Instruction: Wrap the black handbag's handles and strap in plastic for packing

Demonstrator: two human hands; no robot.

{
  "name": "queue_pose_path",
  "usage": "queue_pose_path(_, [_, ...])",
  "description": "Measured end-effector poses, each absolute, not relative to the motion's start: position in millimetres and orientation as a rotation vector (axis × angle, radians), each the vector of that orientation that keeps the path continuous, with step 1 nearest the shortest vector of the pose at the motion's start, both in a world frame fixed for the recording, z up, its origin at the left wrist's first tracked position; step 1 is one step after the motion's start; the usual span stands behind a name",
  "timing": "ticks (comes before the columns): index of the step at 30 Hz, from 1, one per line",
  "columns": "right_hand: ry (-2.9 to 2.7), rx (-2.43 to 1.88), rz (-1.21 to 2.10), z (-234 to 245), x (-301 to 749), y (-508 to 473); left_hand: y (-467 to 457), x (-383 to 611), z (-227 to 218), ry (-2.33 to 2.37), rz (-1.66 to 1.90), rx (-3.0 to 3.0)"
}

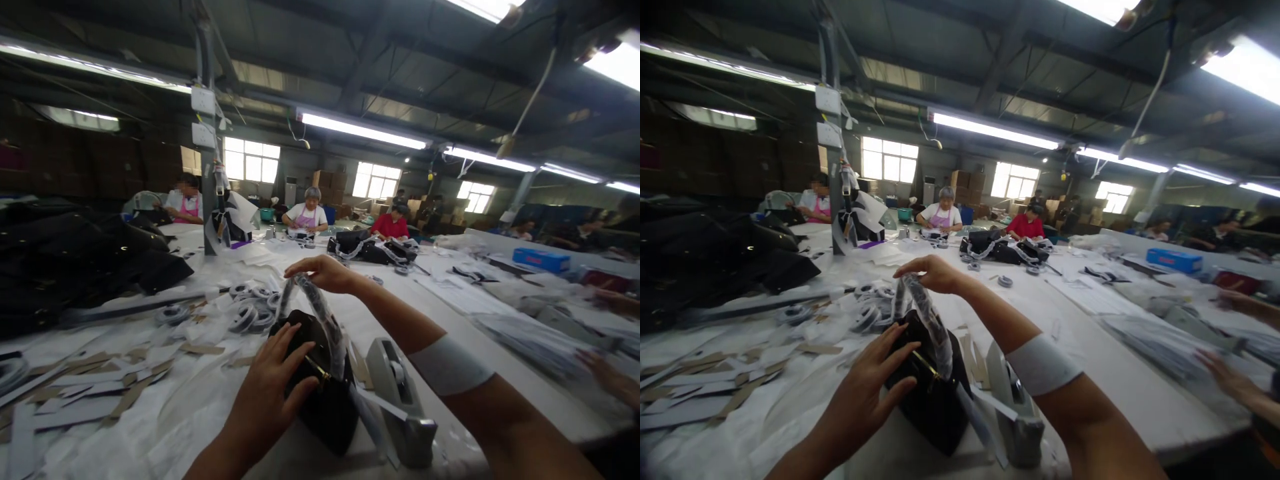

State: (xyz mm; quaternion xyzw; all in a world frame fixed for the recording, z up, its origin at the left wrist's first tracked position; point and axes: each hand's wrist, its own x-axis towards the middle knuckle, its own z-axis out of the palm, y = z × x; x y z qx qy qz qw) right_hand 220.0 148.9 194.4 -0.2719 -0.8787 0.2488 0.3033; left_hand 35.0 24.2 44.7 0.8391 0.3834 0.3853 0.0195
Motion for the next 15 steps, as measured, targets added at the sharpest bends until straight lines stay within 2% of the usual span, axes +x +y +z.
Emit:
queue_pose_path(6, [-1.793,-0.974,0.864,151.6,254.9,97.3,31.7,33.2,28.9,1.341,1.252,2.454])
queue_pose_path(11, [-1.817,-0.974,1.181,98.7,271.5,39.2,21.0,49.5,41.4,1.113,1.250,2.295])
queue_pose_path(15, [-1.732,-0.985,1.211,79.1,269.1,17.7,18.4,63.1,51.4,0.977,1.336,2.105])
